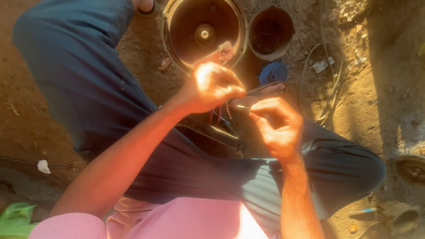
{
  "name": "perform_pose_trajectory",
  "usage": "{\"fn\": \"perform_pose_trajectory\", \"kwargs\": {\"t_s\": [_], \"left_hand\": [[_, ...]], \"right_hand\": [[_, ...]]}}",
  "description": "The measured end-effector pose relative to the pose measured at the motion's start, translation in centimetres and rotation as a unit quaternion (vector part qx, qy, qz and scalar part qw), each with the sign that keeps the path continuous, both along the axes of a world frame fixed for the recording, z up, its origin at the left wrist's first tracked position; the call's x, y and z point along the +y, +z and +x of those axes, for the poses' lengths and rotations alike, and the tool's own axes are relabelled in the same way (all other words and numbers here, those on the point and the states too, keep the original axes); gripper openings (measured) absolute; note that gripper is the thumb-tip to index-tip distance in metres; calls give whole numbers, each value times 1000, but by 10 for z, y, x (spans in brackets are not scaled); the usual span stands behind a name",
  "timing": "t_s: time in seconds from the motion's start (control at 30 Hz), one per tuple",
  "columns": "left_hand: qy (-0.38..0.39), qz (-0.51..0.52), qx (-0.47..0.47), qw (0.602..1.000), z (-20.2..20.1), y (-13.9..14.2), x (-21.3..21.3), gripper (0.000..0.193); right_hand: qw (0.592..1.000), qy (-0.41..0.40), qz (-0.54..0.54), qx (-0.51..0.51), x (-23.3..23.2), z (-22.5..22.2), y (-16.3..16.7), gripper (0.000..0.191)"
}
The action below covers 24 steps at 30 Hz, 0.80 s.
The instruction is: The person sits on the ground with a speaker motor in front of them and uses pliers and scissors to cut and strip insulation from its wires. They pull the freed wires apart and continue working the wire ends by hand.
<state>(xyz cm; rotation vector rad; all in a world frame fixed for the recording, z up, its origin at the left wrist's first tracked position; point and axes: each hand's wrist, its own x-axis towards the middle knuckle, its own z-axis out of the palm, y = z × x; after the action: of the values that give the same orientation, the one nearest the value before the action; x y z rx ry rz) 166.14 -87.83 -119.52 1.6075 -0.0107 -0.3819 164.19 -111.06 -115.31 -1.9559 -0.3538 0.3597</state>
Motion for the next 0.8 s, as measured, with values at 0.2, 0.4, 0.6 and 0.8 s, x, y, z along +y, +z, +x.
{"fn": "perform_pose_trajectory", "kwargs": {"t_s": [0.2,0.4,0.6,0.8], "left_hand": [[-77,-80,131,985,0,1,-7,16],[-101,-122,134,978,1,-9,-10,17],[-106,-171,170,965,-1,-11,-7,16],[-107,-171,175,964,0,-12,-8,15]], "right_hand": [[1000,7,10,16,-2,5,8,16],[1000,12,7,17,-3,4,5,17],[999,27,16,19,-3,5,4,18],[999,18,23,39,-5,3,-4,16]]}}
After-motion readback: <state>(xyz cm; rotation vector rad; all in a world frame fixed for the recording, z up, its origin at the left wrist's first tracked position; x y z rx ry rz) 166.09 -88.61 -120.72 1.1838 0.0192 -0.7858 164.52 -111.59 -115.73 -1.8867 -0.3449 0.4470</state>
